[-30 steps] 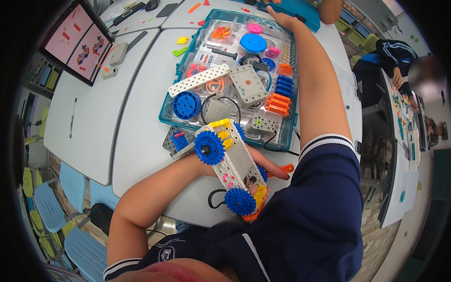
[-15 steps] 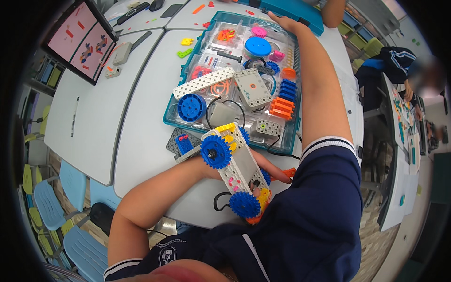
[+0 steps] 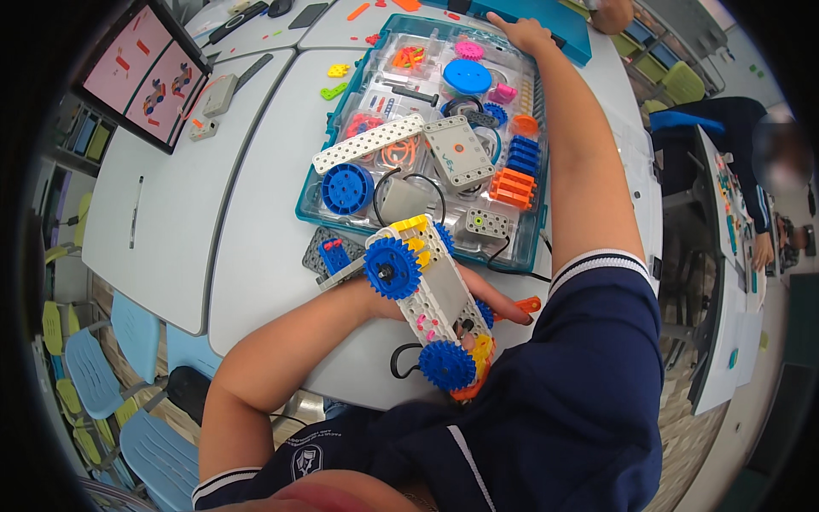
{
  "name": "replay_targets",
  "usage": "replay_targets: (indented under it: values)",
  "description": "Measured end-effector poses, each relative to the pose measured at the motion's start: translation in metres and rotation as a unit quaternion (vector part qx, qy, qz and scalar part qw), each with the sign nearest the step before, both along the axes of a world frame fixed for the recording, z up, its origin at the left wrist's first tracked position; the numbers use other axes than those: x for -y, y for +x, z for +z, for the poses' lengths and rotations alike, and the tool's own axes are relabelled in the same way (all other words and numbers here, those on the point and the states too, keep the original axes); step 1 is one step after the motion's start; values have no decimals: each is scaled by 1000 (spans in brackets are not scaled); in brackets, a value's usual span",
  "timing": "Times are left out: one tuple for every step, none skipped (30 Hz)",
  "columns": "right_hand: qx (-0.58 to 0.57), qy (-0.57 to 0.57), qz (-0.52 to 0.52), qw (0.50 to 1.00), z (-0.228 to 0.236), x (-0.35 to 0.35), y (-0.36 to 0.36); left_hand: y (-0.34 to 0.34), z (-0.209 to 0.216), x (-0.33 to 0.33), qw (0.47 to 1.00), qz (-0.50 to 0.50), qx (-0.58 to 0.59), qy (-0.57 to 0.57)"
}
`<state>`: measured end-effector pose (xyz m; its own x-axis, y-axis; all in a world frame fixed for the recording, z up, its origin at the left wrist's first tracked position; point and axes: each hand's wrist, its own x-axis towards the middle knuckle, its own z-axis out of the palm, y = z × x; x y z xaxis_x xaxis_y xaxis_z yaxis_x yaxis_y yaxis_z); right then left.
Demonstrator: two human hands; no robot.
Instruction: The person assembles a mechanical model using colorful plastic gears, beams, and connectors from a kit tray. They attach a black belt between two blue gears, insert a white axle through the gear assembly, and secure orange beams to the frame. The person repeatedly adjusts and reorients the structure while adding components.
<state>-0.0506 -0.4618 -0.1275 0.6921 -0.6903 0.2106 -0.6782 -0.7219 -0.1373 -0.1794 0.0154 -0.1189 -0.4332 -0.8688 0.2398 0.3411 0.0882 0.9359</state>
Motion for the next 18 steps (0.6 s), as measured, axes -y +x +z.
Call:
replay_targets:
  values:
    - [-4, -10, 11, 1000, 2, 1, -2, 0, 0, 0, 1000, 2, 7, -6]
    - [-5, -26, 9, 1000, 4, 1, -4, -1, 0, 1, 1000, 0, 2, -5]
    - [-15, -15, 19, 1000, 7, 2, -5, -1, 0, 1, 1000, -1, -3, -4]
    - [-23, -9, 18, 1000, 9, 2, -6, -2, 0, 1, 1000, -2, -7, -1]
    - [-32, -4, 17, 999, 11, 2, -7, -2, 0, 1, 1000, -1, -9, 0]
    - [-38, 6, 12, 999, 13, 1, -7, -1, 0, 1, 1000, -2, -11, 2]
    - [-44, 15, 7, 999, 14, 1, -7, -1, 0, 1, 1000, -3, -7, 12]
    - [-50, 21, 0, 999, 14, 0, -7, -1, 0, 0, 1000, -2, -8, 4]
    - [-31, 12, -8, 999, 14, -2, -7, -1, 0, 0, 1000, -1, -3, 4]
    - [-13, 0, -18, 1000, 13, -5, -8, 0, 0, 0, 1000, 0, 2, 4]
    - [3, -16, -33, 999, 13, -8, -8, 0, 0, 0, 1000, 1, 1, 5]
    - [42, -38, -25, 998, 12, -12, -9, 0, 0, 0, 1000, 1, 0, 7]
    - [78, -63, -22, 995, 12, -17, -11, 0, -1, 0, 1000, 2, -2, 8]
    - [107, -92, -28, 990, 12, -22, -13, -1, -1, 1, 1000, 4, 0, 2]
    - [136, -126, -9, 983, 12, -28, -14, -1, -2, 2, 1000, 7, 3, -5]
    - [158, -164, 1, 974, 12, -34, -17, -1, -2, 2, 1000, 9, 7, -13]
    - [182, -202, 10, 962, 14, -40, -18, -1, -3, 3, 1000, 9, -3, -17]
    - [179, -229, 33, 956, 16, -45, -21, -1, -3, 3, 1000, 8, -14, -21]
